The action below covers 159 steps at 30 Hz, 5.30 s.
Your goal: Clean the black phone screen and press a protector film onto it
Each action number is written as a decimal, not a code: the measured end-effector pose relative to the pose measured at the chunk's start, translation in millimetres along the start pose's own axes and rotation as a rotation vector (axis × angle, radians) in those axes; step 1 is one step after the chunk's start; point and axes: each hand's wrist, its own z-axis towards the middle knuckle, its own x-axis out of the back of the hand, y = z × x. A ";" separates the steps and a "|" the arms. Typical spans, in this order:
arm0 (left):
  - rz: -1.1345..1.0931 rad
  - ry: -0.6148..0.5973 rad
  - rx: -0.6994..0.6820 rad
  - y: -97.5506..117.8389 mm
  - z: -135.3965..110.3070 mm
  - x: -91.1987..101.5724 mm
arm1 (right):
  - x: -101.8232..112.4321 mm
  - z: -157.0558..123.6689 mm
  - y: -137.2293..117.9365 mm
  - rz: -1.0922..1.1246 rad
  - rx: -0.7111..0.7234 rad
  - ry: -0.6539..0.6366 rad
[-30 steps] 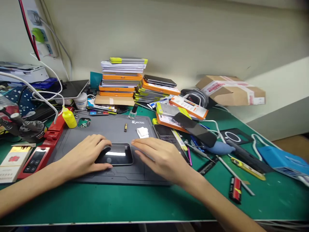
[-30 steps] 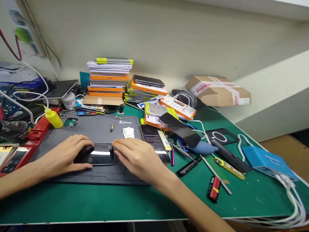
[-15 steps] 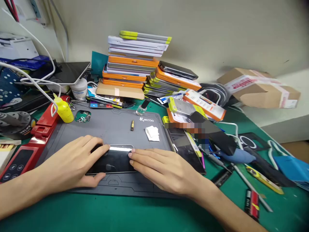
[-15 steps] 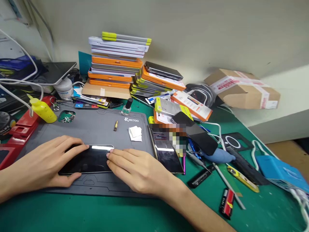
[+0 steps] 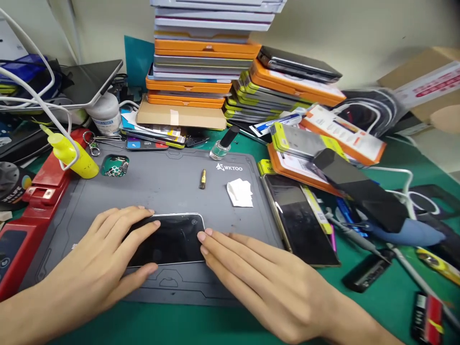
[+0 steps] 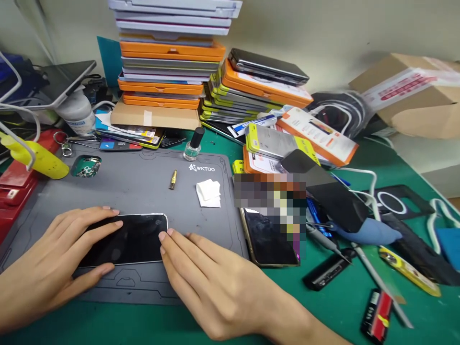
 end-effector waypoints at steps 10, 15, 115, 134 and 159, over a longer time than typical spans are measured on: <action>-0.057 0.032 -0.004 -3.3 -3.8 -2.4 | -15.5 -15.8 -10.0 0.025 -0.028 0.068; -0.040 0.050 -0.017 -2.1 -3.0 -0.4 | -13.9 -15.7 -8.3 0.037 -0.021 0.050; -0.480 -0.184 0.537 -66.5 102.9 33.2 | -23.1 -7.1 37.6 -0.225 -0.626 0.114; 0.129 -0.025 0.165 -14.3 -28.5 21.1 | -7.1 30.5 -43.0 0.063 -0.263 0.188; -0.169 -0.209 0.157 -47.5 -6.8 6.4 | -23.4 20.1 -85.8 0.003 -0.414 -0.220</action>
